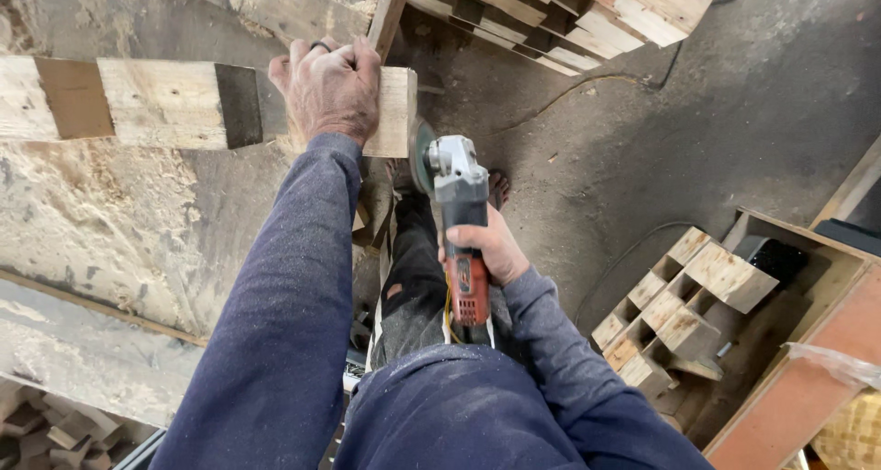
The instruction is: The person uses an angle grinder to sand the edges and faces of small wooden blocks placed on a workbench. They reposition the blocks several times to access different sides and then stack the finished pieces.
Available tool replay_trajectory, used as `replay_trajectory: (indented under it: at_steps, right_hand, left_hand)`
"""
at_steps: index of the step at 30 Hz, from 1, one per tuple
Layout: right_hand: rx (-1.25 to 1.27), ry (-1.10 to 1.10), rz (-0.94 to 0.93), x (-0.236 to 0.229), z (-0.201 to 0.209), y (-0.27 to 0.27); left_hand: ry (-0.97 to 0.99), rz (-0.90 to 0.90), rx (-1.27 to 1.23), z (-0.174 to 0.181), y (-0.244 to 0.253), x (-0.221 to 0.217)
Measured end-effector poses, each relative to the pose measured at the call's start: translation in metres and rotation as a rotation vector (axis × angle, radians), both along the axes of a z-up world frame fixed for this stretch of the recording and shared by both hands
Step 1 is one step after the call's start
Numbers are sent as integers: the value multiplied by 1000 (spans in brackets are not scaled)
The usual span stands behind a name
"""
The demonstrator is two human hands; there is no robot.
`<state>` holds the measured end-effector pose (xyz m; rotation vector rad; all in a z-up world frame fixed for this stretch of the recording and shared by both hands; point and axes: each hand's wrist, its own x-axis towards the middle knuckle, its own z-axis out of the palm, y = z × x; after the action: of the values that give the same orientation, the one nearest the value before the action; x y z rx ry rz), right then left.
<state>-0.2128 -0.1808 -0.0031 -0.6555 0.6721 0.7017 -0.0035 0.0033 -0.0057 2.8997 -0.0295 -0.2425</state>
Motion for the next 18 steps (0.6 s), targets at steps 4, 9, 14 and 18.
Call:
replay_trajectory:
  at_steps: [4, 9, 14, 18]
  right_hand:
    - [-45, -6, 3, 7, -1, -4]
    - [53, 5, 1, -6, -6, -2]
    - [25, 5, -2, -4, -19, 4]
    - [102, 32, -36, -15, -19, 4]
  left_hand:
    - [18, -20, 27, 7, -4, 2]
    - [-13, -6, 26, 5, -2, -4]
    - [62, -6, 48, 4, -2, 3]
    - [43, 5, 26, -1, 1, 3]
